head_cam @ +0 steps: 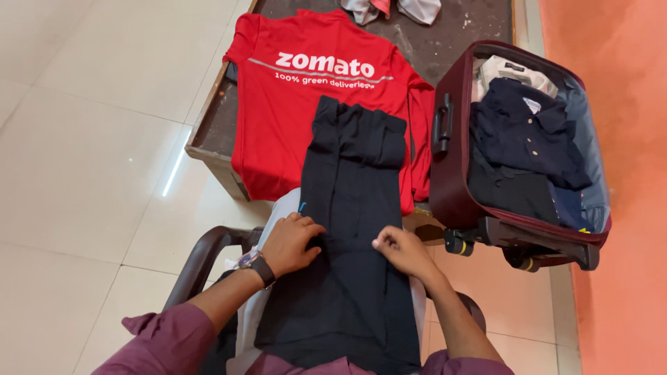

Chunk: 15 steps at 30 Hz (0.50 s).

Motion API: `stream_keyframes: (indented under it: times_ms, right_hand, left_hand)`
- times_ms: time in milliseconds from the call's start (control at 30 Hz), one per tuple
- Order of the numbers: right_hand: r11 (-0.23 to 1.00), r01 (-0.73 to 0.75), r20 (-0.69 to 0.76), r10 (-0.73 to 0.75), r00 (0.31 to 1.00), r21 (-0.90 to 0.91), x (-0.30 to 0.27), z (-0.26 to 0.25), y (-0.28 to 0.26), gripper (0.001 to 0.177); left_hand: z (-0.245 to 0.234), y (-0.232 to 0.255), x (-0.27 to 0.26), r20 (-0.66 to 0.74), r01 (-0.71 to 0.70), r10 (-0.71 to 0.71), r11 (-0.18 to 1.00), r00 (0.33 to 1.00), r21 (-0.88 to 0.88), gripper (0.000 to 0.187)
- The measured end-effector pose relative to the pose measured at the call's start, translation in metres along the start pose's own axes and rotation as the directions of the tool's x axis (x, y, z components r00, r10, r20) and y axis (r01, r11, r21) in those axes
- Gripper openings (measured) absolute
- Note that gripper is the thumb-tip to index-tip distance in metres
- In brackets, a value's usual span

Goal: The person folds a red shirt, black pants, and a dark blue polo shirt by hand and places them into a suitcase.

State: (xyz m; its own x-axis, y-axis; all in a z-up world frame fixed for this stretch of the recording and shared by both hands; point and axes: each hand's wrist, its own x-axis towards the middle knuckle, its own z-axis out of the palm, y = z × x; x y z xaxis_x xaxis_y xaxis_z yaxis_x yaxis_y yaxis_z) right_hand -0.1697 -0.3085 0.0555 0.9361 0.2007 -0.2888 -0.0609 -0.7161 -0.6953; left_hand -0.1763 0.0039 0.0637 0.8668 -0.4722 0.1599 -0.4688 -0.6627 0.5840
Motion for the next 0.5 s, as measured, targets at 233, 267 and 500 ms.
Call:
stream_keyframes:
  times_ms: [233, 267, 500]
  right_hand:
    - [0.923, 0.041, -0.146, 0.017, 0.989, 0.382, -0.017, -0.030, 0.013, 0.019]
    - [0.943, 0.061, -0.245, 0.023, 0.969, 0.327, -0.028, -0.040, 0.010, 0.021]
    - [0.977, -0.144, -0.587, 0.210, 0.781, 0.158, -0.115, -0.089, 0.017, 0.019]
  left_hand:
    - [-0.008, 0.011, -0.001, 0.066, 0.028, -0.031, 0.999, 0.997, 0.039, 0.043]
    - [-0.008, 0.012, -0.002, 0.070, 0.034, -0.037, 0.998, 0.997, 0.044, 0.043]
    - [-0.005, 0.013, -0.004, 0.071, 0.015, -0.020, 0.997, 0.997, 0.073, 0.045]
